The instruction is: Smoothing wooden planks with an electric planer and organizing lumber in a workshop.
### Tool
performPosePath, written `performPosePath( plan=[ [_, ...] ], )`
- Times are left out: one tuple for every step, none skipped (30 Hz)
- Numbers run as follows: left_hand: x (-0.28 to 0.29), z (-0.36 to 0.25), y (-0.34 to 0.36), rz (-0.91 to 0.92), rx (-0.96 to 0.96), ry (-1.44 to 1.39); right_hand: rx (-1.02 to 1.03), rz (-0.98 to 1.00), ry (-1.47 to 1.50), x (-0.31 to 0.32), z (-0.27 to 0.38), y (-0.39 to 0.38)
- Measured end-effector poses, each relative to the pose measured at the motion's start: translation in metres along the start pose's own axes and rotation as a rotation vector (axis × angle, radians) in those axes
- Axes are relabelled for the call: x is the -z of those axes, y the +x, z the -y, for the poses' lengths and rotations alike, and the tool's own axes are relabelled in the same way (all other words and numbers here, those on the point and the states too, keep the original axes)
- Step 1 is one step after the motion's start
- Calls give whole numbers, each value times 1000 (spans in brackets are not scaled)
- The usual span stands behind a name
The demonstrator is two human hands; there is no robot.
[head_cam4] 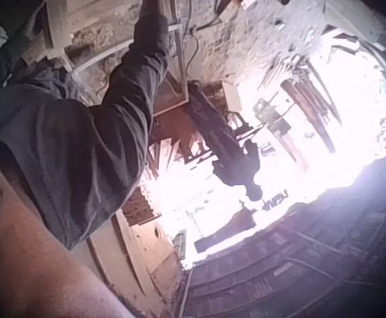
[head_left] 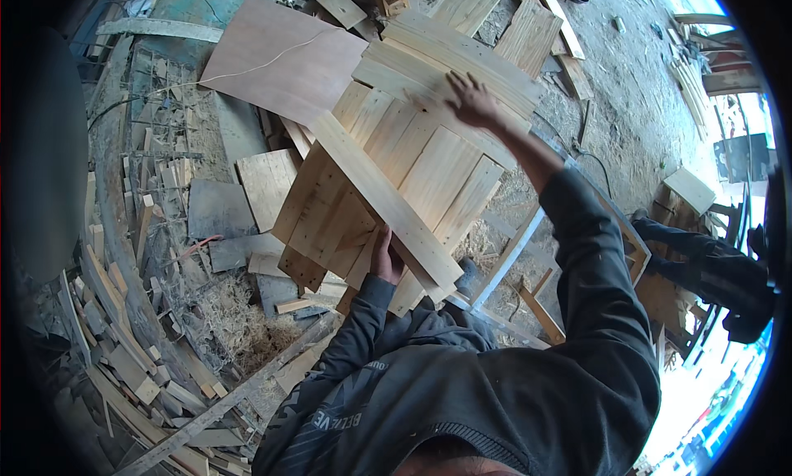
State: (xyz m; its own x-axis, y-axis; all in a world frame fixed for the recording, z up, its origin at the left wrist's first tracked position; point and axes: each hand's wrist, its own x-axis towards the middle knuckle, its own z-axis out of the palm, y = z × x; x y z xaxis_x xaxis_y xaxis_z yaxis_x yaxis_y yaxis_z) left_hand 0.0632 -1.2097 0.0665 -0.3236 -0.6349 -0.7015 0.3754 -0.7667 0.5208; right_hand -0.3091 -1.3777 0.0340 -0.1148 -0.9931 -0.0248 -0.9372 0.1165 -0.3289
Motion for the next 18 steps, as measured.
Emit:
performPosePath(
  plan=[
    [-3, -2, 0, -2, -5, 1, 34, -61, 30, 5, 34, -14],
    [-2, -3, -5, 25, -15, -48, -4, 63, 269, 22, 84, -40],
    [-8, -4, -5, 73, -15, -93, 63, 208, 384, 28, 116, -65],
    [-5, -4, -6, 66, -16, -52, 65, 387, 526, 50, 159, -96],
    [-12, -2, -4, 79, -4, -52, 59, 571, 547, 46, 177, -118],
    [-17, -2, 0, 79, 14, -60, 22, 539, 575, 45, 187, -136],
    [-20, -1, 3, 76, 29, -68, -17, 436, 581, 43, 190, -138],
    [-10, 6, 10, 34, 38, -41, -23, 393, 644, 36, 180, -138],
    [-8, 6, 16, 38, 40, -35, -29, 341, 709, 32, 164, -134],
    [2, 3, 15, 43, -8, 30, -58, 309, 701, 49, 155, -121],
    [8, 2, 14, 55, -51, 93, -94, 273, 684, 77, 140, -105],
    [7, 8, 18, -49, -181, 96, -92, 145, 642, 88, 118, -90],
    [14, 8, 15, -53, -178, 100, -174, 91, 437, 103, 98, -67],
    [19, 6, 13, -41, -123, 129, -115, -60, 474, 115, 72, -47],
    [22, 3, 16, -23, -73, 159, -85, -103, 432, 117, 37, -26],
    [34, 5, 22, -4, -29, 104, 4, -198, 395, 119, 9, -3],
    [24, 4, 19, 9, -18, 108, 76, -290, 347, 117, -25, 15],
    [6, -2, 14, 7, -49, 174, 81, -272, 328, 113, -55, 27]
  ],
)
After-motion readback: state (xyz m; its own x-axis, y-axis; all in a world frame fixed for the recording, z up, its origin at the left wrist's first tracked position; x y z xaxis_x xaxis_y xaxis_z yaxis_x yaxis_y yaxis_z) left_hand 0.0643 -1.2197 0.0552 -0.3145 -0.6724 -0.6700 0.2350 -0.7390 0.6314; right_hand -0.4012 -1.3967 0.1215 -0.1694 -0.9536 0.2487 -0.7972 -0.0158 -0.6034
